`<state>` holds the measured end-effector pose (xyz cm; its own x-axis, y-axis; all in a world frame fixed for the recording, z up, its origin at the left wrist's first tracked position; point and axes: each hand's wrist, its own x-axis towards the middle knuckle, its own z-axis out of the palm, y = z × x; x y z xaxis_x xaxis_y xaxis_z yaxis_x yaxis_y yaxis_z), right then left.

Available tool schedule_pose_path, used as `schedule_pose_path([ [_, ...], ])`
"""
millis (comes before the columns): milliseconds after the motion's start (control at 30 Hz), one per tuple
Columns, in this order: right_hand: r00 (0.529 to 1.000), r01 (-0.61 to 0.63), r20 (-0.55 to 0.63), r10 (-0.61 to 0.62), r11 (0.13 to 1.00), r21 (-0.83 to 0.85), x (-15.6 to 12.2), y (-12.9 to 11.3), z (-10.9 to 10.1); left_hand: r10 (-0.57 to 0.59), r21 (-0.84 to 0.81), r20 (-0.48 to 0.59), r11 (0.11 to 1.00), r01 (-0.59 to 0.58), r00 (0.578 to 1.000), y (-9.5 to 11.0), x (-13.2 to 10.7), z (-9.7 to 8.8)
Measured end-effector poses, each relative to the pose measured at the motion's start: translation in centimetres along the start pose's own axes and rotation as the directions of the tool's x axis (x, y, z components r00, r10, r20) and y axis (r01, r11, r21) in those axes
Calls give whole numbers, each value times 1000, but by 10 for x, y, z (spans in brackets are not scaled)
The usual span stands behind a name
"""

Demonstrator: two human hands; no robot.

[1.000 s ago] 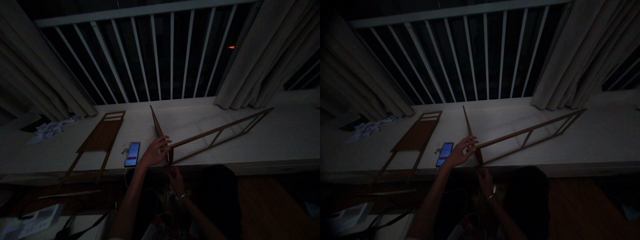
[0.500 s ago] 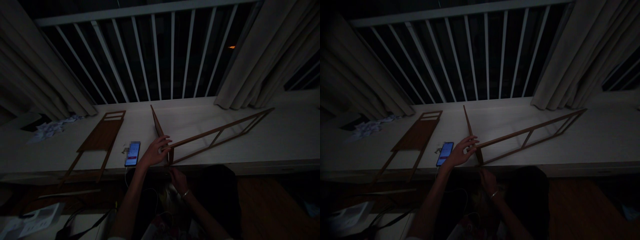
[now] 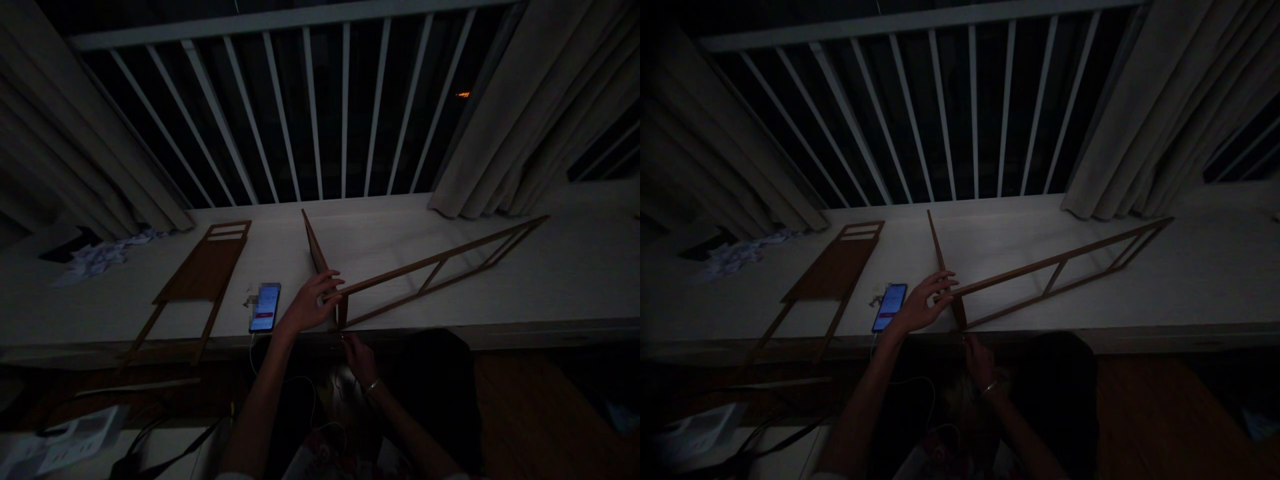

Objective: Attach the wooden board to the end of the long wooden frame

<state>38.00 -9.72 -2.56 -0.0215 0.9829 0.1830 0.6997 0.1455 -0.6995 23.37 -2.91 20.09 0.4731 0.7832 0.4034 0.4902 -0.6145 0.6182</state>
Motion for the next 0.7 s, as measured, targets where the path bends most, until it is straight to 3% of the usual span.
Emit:
schedule_pose_path([
  [167,991,133,31,-130,980,-145,4,5,-13,6,-9,-2,1000,-6,1000,1,0,-1],
  [367,943,332,102,-316,891,-310,13,3,-35,5,-12,-16,1000,-5,1000,0,-1,0],
  [700,867,498,269,-420,763,-412,27,-6,-50,22,12,-29,1000,-22,999,-4,-4,-2],
])
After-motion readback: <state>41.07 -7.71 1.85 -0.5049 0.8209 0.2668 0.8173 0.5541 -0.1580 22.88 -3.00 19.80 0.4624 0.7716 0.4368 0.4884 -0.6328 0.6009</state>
